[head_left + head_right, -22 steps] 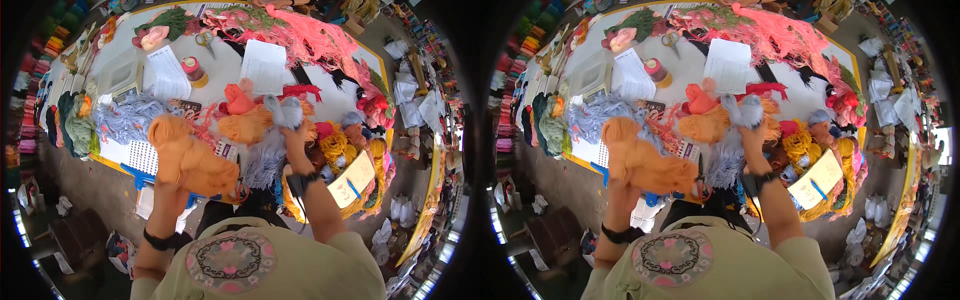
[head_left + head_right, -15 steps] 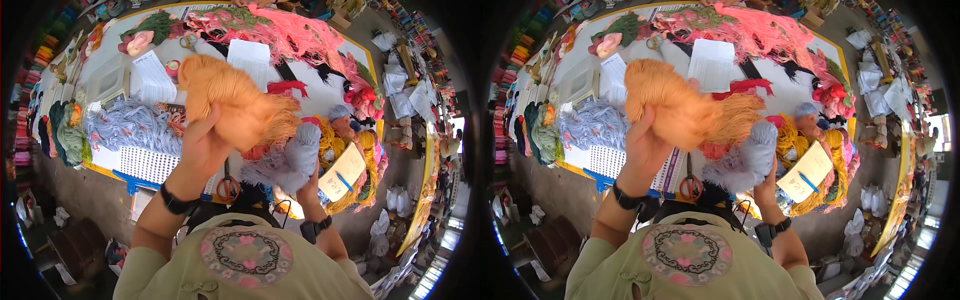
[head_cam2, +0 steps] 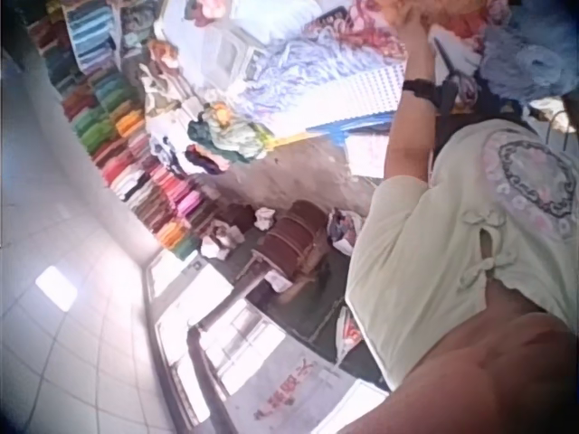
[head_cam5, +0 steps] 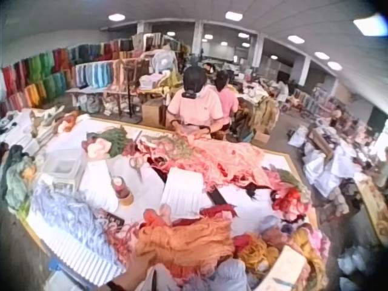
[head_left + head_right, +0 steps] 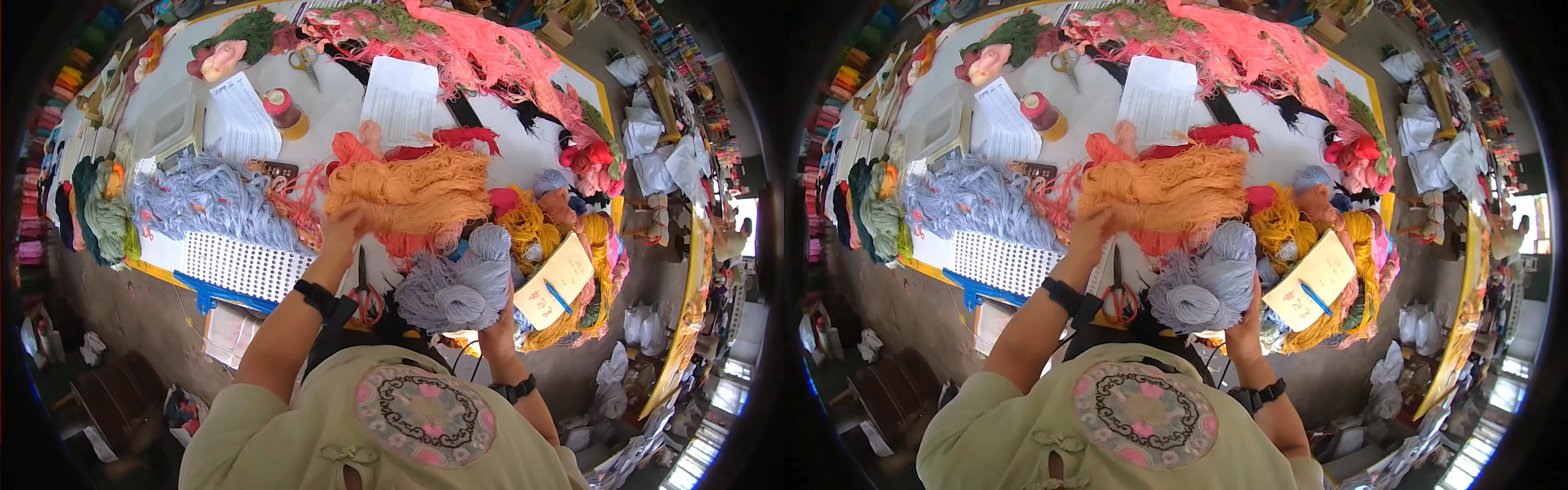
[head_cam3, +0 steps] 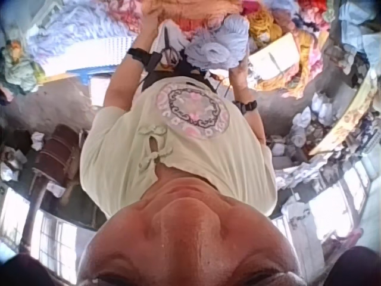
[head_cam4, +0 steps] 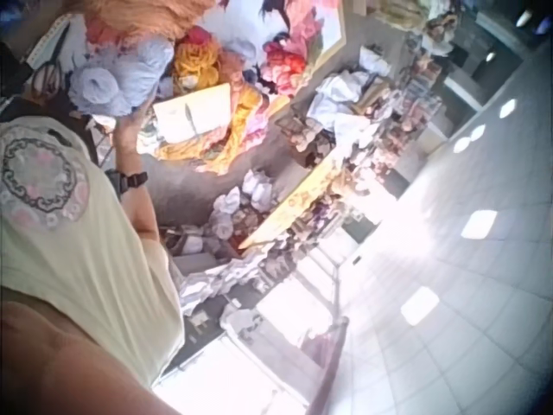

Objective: The person untangles and cuts a bundle of orange yarn with scissors before placing it on the floor. They then pick up a bundle of green yarn, untangle it, and tie individual strands onto a blue sorting rack.

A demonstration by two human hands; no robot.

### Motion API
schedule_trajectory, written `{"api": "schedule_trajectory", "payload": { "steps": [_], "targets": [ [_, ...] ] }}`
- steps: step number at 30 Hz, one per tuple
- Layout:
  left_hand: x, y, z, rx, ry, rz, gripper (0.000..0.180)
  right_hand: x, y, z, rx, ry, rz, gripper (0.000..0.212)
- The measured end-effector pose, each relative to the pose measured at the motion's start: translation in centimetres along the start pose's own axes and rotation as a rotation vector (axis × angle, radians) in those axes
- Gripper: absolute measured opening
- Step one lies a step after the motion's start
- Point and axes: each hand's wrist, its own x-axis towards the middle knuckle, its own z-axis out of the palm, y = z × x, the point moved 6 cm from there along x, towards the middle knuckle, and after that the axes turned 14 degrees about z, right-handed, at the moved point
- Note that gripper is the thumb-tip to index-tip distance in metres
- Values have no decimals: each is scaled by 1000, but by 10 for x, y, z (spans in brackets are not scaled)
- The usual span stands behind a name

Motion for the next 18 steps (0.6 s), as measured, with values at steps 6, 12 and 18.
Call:
{"api": "schedule_trajectory", "payload": {
  "steps": [6,12,18],
  "targets": [
    [3,64,-44,969,401,969,55,8,-6,15,-53,-79,44,103],
    [-11,41,-15,759,-72,287,58,29,-33,38,91,-312,8,83],
    [-59,-3,-12,161,102,-14,32,108,-31,59,181,-85,138,47]
  ]
}}
